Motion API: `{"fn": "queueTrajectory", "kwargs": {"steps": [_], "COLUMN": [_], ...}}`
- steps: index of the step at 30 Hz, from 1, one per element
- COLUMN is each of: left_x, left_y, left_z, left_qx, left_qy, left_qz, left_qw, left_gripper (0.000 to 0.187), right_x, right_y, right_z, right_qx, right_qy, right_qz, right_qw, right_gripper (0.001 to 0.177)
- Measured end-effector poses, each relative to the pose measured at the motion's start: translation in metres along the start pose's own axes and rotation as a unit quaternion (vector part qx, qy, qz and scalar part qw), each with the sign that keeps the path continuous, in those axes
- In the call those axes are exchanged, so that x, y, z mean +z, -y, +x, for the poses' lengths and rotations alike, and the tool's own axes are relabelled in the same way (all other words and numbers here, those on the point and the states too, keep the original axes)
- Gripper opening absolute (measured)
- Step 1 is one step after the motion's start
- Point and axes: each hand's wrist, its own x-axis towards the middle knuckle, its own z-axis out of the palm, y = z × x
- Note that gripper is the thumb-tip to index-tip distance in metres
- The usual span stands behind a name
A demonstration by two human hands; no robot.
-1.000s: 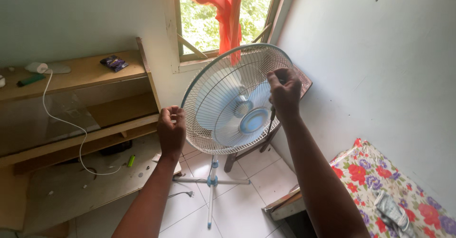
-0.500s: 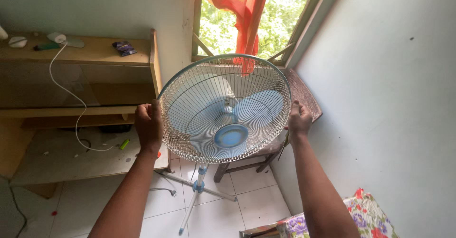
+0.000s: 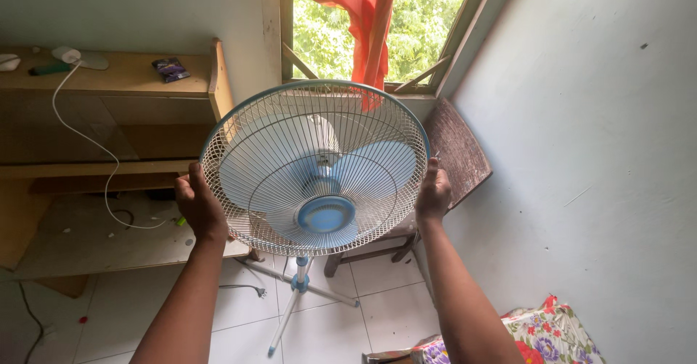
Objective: The person removes the front grill of a standing electric fan using a screwdriver, then removes the fan blades and the rear grill. The removed parts are placed on a nearby table.
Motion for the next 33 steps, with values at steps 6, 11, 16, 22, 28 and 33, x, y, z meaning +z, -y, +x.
{"fn": "queueTrajectory", "kwargs": {"steps": [6, 11, 16, 22, 28, 33], "left_x": [0.006, 0.005, 0.001, 0.003, -0.001, 0.003], "left_y": [-0.009, -0.011, -0.007, 0.006, 0.016, 0.011], "left_z": [-0.003, 0.000, 0.004, 0.004, -0.004, -0.016], "left_qx": [-0.005, -0.015, -0.037, -0.079, -0.148, -0.109], "left_qy": [-0.008, -0.014, -0.003, 0.013, 0.018, 0.026], "left_qz": [-0.030, -0.027, -0.022, -0.020, -0.066, 0.022], "left_qw": [1.000, 0.999, 0.999, 0.997, 0.987, 0.993], "left_gripper": [0.068, 0.070, 0.073, 0.083, 0.091, 0.096], "right_x": [0.000, -0.007, -0.022, -0.029, -0.022, 0.009], "right_y": [-0.007, -0.016, -0.015, -0.004, -0.017, -0.027], "right_z": [0.003, -0.015, -0.036, -0.036, -0.037, -0.047], "right_qx": [0.010, 0.037, 0.021, 0.005, -0.009, -0.196], "right_qy": [-0.023, 0.029, 0.130, 0.119, 0.092, 0.039], "right_qz": [-0.014, 0.175, 0.228, 0.172, 0.164, 0.066], "right_qw": [1.000, 0.983, 0.965, 0.978, 0.982, 0.978], "right_gripper": [0.071, 0.066, 0.073, 0.079, 0.073, 0.053]}}
